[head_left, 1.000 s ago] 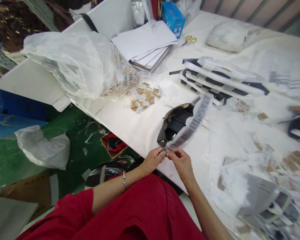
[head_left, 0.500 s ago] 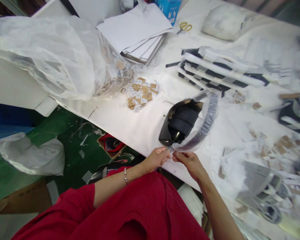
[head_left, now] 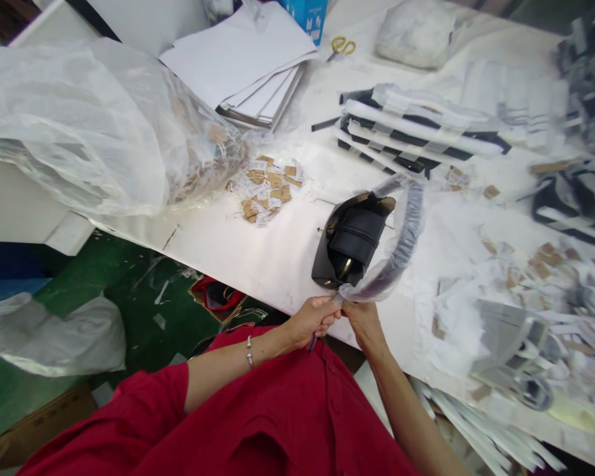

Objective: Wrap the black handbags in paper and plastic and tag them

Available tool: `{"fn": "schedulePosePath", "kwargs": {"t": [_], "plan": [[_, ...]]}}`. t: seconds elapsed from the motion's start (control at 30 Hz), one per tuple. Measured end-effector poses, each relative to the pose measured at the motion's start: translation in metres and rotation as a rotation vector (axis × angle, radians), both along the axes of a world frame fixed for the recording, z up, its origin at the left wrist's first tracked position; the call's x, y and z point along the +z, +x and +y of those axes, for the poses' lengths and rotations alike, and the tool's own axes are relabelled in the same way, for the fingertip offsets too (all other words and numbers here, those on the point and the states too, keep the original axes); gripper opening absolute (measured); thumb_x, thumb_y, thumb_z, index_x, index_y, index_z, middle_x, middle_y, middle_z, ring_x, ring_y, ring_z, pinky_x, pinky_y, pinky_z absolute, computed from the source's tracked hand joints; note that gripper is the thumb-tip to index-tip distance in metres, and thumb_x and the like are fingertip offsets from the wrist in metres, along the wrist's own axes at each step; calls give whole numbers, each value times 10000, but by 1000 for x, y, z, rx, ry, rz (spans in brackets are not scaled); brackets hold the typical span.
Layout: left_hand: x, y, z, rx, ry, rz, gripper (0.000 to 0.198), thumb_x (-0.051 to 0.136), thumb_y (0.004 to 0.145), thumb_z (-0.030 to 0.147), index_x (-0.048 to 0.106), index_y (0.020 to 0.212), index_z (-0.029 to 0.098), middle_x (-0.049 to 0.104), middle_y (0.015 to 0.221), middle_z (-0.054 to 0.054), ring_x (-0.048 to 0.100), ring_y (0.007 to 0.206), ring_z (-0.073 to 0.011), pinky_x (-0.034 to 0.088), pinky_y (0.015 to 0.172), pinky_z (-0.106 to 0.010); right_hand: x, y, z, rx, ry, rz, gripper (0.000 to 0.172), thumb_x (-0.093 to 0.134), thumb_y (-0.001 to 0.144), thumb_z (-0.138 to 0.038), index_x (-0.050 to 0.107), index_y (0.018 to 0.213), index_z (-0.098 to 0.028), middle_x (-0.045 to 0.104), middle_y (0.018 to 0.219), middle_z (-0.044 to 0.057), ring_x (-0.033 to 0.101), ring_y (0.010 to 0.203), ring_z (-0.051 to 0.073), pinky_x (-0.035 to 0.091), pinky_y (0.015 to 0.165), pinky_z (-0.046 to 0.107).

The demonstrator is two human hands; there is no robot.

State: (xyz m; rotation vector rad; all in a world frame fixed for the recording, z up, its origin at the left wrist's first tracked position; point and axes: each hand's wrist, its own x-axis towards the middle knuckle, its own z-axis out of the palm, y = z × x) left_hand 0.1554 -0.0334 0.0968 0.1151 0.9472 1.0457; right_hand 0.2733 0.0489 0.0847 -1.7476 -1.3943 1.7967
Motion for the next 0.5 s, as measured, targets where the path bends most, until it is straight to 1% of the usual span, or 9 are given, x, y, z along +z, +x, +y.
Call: {"fn": "schedulePosePath", "kwargs": {"t": [0.1, 0.17, 0.23, 0.3, 0.37, 0.43, 0.5], "plan": [[0, 0, 1, 22, 31, 51, 474, 629, 770, 630, 514, 762, 171, 312, 469, 119, 170, 376, -32, 118, 382, -196, 10, 3, -2, 2, -127, 133, 157, 732, 618, -295, 662, 623, -155, 627, 635, 4, 545, 676, 164, 462, 708, 308], [-1, -1, 2, 27, 55, 71, 499, 616, 766, 657, 529, 775, 166, 325, 469, 115, 195, 375, -34, 136, 384, -196, 18, 5, -5, -2, -276, 321, 145, 749, 649, -289, 672, 639, -166, 632, 665, 8, 567, 721, 169, 469, 784, 323], [-2, -1, 2, 21, 64, 68, 519, 612, 755, 675, 538, 779, 162, 333, 464, 112, 211, 371, -36, 153, 384, -197, 24, 4, -9, -26, -415, 525, 140, 750, 688, -303, 678, 661, -185, 634, 694, 10, 588, 764, 178, 476, 827, 341], [-2, -1, 3, -2, 59, 45, 515, 624, 745, 669, 533, 765, 163, 336, 461, 111, 214, 367, -35, 160, 385, -197, 25, -2, -12, -45, -497, 653, 162, 746, 721, -341, 679, 679, -200, 653, 742, 27, 614, 827, 201, 486, 844, 361], [-3, -1, 3, -31, 61, 27, 492, 630, 751, 645, 526, 757, 165, 334, 460, 111, 209, 365, -33, 155, 387, -196, 22, -9, -13, -51, -535, 683, 186, 745, 742, -378, 697, 737, -199, 684, 831, 58, 632, 901, 224, 498, 840, 364], [-4, -3, 4, -60, 83, 30, 463, 617, 772, 620, 526, 771, 165, 324, 461, 113, 207, 367, -36, 153, 389, -195, 18, -17, -12, -56, -563, 664, 231, 756, 744, -399, 717, 822, -185, 701, 917, 85, 638, 958, 240, 510, 828, 355], [-4, -6, 5, -84, 129, 59, 440, 582, 805, 602, 528, 803, 165, 332, 473, 110, 215, 373, -42, 163, 393, -198, 16, -21, -11, -67, -580, 644, 273, 760, 744, -423, 721, 856, -177, 706, 943, 97, 640, 978, 248, 517, 817, 351]]}}
